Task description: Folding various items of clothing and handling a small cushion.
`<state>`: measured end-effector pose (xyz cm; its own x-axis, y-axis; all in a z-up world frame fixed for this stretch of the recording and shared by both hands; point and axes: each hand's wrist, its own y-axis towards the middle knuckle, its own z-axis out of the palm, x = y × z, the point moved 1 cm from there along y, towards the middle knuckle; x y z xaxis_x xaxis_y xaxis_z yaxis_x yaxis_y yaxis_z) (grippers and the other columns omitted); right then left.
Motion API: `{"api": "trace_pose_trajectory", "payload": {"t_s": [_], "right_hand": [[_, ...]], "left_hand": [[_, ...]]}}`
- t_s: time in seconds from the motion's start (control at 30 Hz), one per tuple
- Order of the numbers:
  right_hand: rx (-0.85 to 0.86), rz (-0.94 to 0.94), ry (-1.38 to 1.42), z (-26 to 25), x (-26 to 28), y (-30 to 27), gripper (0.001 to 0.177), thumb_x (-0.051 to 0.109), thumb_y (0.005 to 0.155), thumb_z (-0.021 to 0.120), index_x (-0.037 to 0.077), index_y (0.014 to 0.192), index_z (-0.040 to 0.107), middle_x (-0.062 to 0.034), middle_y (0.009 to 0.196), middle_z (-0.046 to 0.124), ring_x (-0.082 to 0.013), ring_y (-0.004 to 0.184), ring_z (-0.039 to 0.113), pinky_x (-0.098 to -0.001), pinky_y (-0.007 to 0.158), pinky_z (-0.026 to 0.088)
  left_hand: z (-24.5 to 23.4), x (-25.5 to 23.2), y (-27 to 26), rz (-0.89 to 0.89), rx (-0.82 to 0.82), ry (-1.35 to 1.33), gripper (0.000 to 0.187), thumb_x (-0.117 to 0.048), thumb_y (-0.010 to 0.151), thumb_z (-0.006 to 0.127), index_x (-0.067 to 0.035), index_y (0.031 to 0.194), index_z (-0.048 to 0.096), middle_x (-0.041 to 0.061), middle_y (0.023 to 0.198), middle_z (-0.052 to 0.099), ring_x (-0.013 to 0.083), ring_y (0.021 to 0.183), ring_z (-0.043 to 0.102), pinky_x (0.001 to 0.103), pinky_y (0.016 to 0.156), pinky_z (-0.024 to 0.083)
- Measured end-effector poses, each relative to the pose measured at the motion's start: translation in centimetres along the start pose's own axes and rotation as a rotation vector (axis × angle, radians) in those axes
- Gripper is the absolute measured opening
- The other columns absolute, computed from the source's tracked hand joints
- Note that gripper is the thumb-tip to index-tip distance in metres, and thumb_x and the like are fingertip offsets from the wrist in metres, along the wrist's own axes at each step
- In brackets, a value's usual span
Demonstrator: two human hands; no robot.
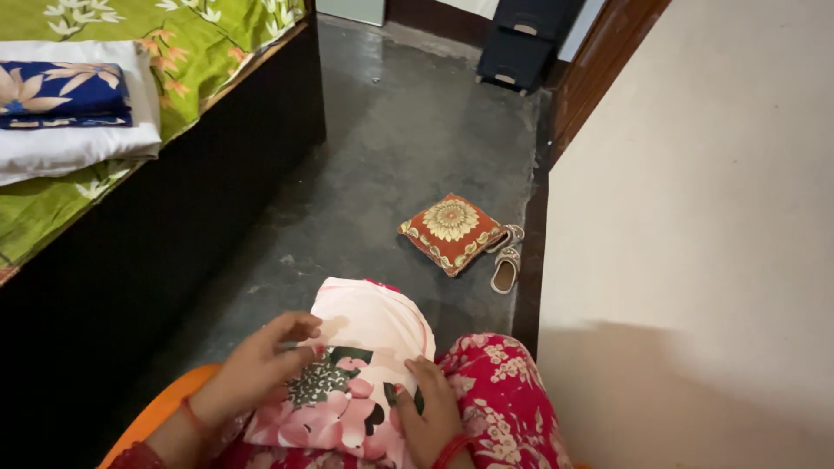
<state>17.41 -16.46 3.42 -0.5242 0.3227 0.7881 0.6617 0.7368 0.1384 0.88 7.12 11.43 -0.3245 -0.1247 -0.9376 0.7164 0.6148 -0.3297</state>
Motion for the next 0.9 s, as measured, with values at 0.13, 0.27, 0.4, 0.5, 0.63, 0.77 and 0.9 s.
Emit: {"api": "trace_pose_trajectory", "payload": {"t_s": [0.13, 0.27, 0.4, 0.5, 0.63, 0.77, 0.9], "right_hand": [[0.022, 0.024, -0.022, -0.3, 0.9, 0.1, 0.044, 0.022, 0.092, 0.068, 0.005, 0.132, 0.062, -0.0194, 0.145, 0.055, -0.0353, 0.138, 0.049, -0.0416, 0.115, 0.035], [0.037, 0.066, -0.025, -0.1, 0.6, 0.1, 0.043, 0.021, 0.092, 0.067, 0.005, 0.132, 0.062, -0.0185, 0.147, 0.053, -0.0345, 0.139, 0.047, -0.0415, 0.115, 0.034], [0.022, 0.054, -0.011, 0.1, 0.0, 0.1, 0.044, 0.019, 0.090, 0.067, 0.005, 0.132, 0.063, -0.0184, 0.147, 0.052, -0.0341, 0.139, 0.047, -0.0414, 0.115, 0.034], [-0.063, -0.049, 0.012, 0.4, -0.4, -0.2, 0.049, 0.017, 0.088, 0.068, 0.001, 0.133, 0.058, -0.0227, 0.148, 0.048, -0.0378, 0.140, 0.044, -0.0431, 0.114, 0.033], [-0.044, -0.057, -0.026, 0.3, -0.5, 0.0, 0.047, 0.018, 0.090, 0.068, 0.002, 0.133, 0.059, -0.0225, 0.146, 0.051, -0.0380, 0.139, 0.045, -0.0431, 0.115, 0.033], [0.004, 0.005, -0.040, 0.3, -0.5, 0.0, 0.047, 0.020, 0.090, 0.067, 0.004, 0.134, 0.060, -0.0209, 0.146, 0.052, -0.0368, 0.139, 0.047, -0.0422, 0.115, 0.035], [-0.020, 0.028, -0.010, 0.5, -0.8, 0.2, 0.054, 0.020, 0.090, 0.068, 0.000, 0.138, 0.051, -0.0226, 0.144, 0.051, -0.0385, 0.138, 0.046, -0.0434, 0.114, 0.035]], "left_hand": [[0.4, -1.2, -1.5, 0.093, 0.130, 0.373, 0.053, -0.026, 0.084, 0.076, -0.014, 0.134, 0.063, 0.007, 0.125, 0.069, 0.0209, 0.107, 0.072, 0.035, 0.090, 0.060], [0.1, 2.5, 0.1, 0.356, 0.158, 0.697, 0.058, -0.034, 0.089, 0.070, -0.012, 0.141, 0.059, 0.019, 0.141, 0.058, 0.0363, 0.125, 0.059, 0.044, 0.101, 0.049], [-0.3, 2.2, 0.8, 0.210, 0.061, 0.812, 0.049, -0.041, 0.090, 0.066, -0.012, 0.130, 0.064, 0.017, 0.125, 0.068, 0.0350, 0.117, 0.064, 0.042, 0.102, 0.051], [-0.3, -1.2, -0.6, 0.013, -0.014, 0.840, 0.040, -0.039, 0.089, 0.069, -0.014, 0.119, 0.073, 0.013, 0.110, 0.074, 0.0311, 0.105, 0.071, 0.040, 0.096, 0.055], [-1.6, 0.8, 1.2, -0.073, -0.084, 0.551, 0.032, -0.032, 0.089, 0.072, -0.009, 0.111, 0.078, 0.013, 0.096, 0.079, 0.0276, 0.087, 0.076, 0.040, 0.080, 0.060], [-2.5, 4.8, 3.1, 0.004, -0.065, 0.208, 0.029, -0.022, 0.087, 0.075, -0.003, 0.108, 0.077, 0.010, 0.089, 0.080, 0.0181, 0.078, 0.074, 0.032, 0.070, 0.058], [-2.0, 3.7, 2.4, -0.089, -0.113, 0.377, 0.037, -0.023, 0.086, 0.076, -0.010, 0.120, 0.070, 0.009, 0.103, 0.077, 0.0194, 0.085, 0.079, 0.034, 0.076, 0.063]]}}
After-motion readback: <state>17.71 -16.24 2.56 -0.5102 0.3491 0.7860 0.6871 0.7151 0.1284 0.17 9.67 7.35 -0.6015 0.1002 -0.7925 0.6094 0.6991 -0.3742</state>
